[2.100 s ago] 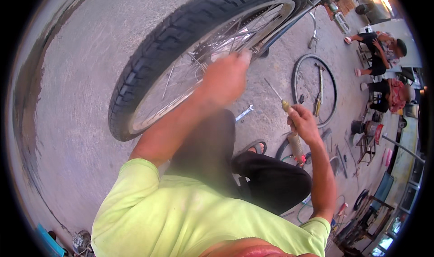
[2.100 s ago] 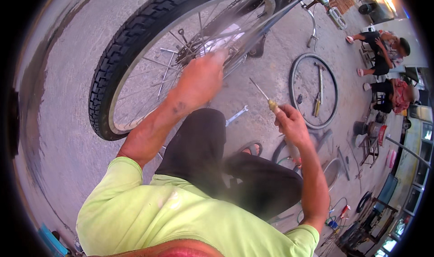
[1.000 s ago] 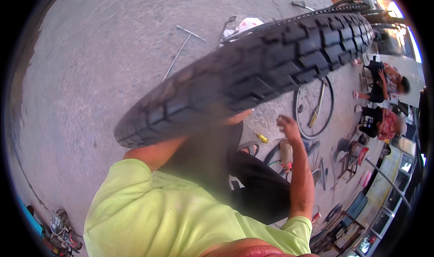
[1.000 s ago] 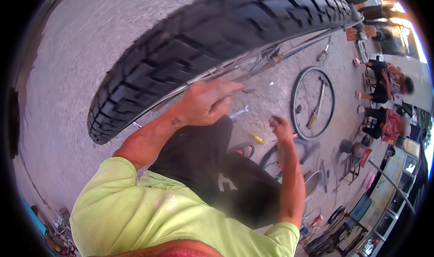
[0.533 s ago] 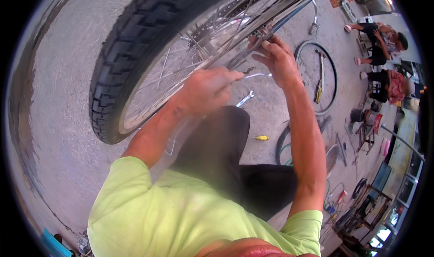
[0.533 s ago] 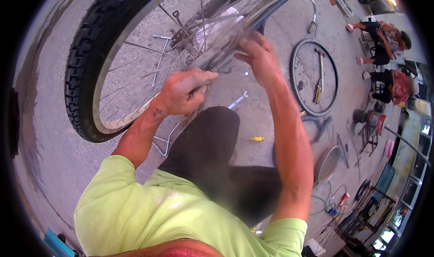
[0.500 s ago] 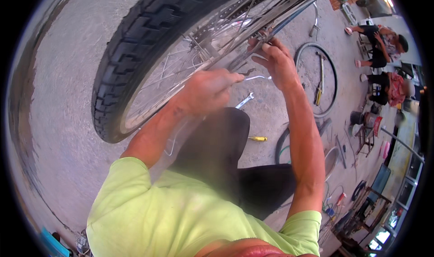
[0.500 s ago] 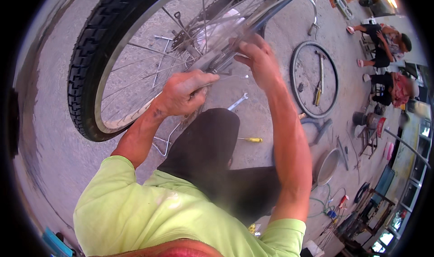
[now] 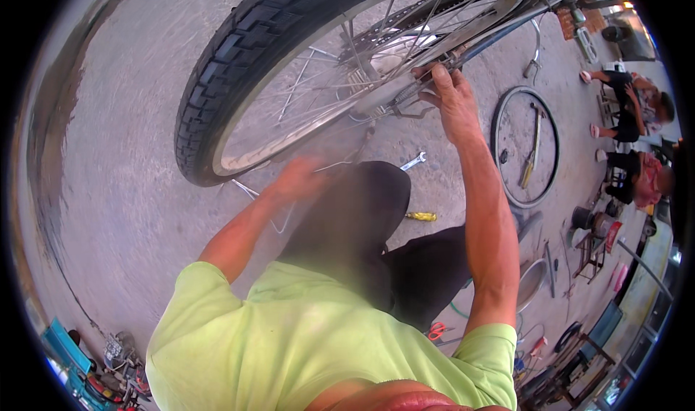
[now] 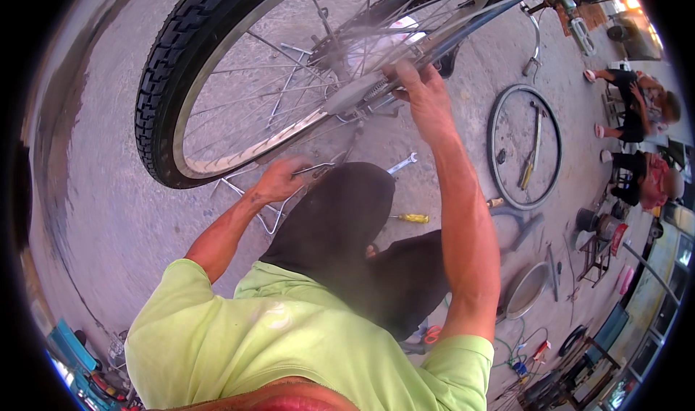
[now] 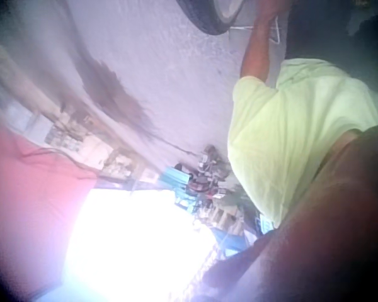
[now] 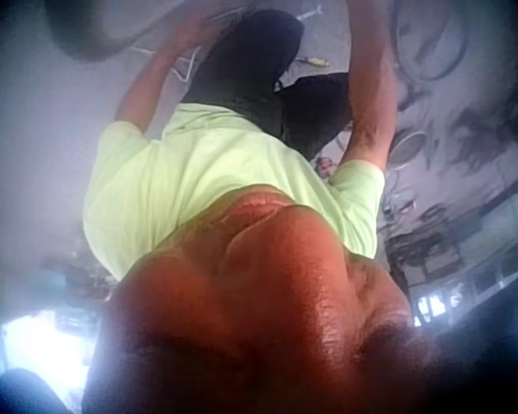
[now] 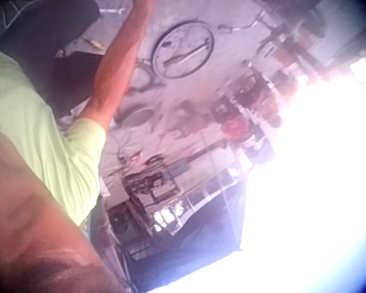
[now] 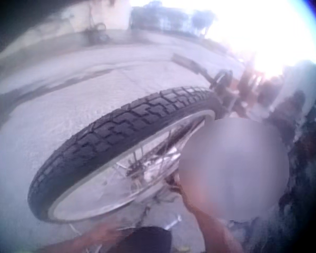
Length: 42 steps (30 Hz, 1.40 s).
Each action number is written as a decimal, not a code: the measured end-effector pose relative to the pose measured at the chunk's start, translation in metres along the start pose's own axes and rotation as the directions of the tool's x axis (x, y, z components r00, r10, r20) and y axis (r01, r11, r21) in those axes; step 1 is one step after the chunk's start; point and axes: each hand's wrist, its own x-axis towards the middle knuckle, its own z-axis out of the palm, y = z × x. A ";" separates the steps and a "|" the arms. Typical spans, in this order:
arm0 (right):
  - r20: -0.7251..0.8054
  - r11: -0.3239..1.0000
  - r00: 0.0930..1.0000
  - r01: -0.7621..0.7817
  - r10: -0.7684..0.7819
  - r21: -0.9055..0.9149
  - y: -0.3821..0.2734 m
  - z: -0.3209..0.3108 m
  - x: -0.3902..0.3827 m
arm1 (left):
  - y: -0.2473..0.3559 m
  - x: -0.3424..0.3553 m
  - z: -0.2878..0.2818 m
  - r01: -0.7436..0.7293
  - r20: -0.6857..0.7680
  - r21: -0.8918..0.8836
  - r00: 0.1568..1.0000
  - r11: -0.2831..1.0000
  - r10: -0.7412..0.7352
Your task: The person works on the bicycle chain and rear hub assembly by hand and using a screwdriver to adjust components while the bicycle is inverted.
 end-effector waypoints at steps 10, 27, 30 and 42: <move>0.013 0.994 0.999 0.040 -0.039 -0.105 0.016 -0.005 0.010 | -0.075 -0.018 0.030 0.281 -0.022 -0.001 0.959 0.960 -0.281; -0.048 0.999 0.998 0.039 -0.040 -0.025 0.023 -0.001 0.013 | 0.079 -0.026 -0.035 -0.119 -0.340 0.085 0.930 0.989 0.142; -0.016 1.000 1.000 0.015 -0.015 -0.011 0.023 -0.005 0.012 | 0.126 -0.020 -0.043 -0.207 -0.419 0.017 0.887 0.978 0.195; 0.115 0.989 0.990 -0.098 0.085 0.114 0.014 -0.012 0.012 | 0.139 -0.001 -0.039 -0.150 -0.474 0.079 0.864 0.986 0.169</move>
